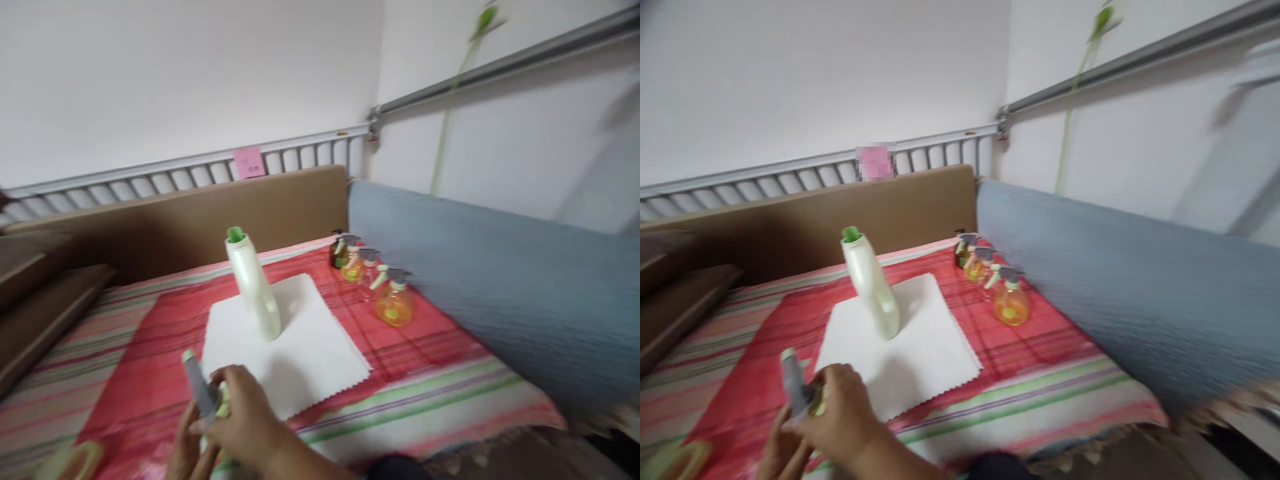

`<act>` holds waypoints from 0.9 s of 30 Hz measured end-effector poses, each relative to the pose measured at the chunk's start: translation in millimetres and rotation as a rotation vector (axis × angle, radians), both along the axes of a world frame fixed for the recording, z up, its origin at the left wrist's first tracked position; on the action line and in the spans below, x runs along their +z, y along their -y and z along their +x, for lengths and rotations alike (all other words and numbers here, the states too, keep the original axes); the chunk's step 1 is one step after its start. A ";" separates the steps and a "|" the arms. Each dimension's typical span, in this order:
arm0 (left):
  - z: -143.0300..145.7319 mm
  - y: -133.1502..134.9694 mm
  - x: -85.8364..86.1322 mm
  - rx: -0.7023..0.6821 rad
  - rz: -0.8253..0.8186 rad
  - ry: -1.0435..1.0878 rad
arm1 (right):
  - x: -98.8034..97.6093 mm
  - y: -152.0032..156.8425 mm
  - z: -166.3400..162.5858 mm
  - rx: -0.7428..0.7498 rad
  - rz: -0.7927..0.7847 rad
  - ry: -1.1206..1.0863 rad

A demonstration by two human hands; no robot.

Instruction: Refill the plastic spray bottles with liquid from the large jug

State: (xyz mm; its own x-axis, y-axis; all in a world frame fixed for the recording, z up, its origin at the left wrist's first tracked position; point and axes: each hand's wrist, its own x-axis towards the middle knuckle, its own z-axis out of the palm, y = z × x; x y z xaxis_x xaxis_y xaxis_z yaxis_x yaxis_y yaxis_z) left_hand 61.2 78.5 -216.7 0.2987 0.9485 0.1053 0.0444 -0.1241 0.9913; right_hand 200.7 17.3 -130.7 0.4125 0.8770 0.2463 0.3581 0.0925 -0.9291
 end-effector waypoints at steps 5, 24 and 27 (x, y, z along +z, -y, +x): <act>4.4 8.5 4.1 -0.058 0.162 -0.027 | -7.7 -2.1 4.8 0.156 0.097 -0.071; 11.5 18.3 14.2 -0.044 0.228 -0.044 | -5.5 -2.1 2.2 0.139 0.099 0.035; 12.7 20.2 21.6 -0.075 0.225 -0.013 | -2.6 -2.2 19.1 0.239 0.060 -0.028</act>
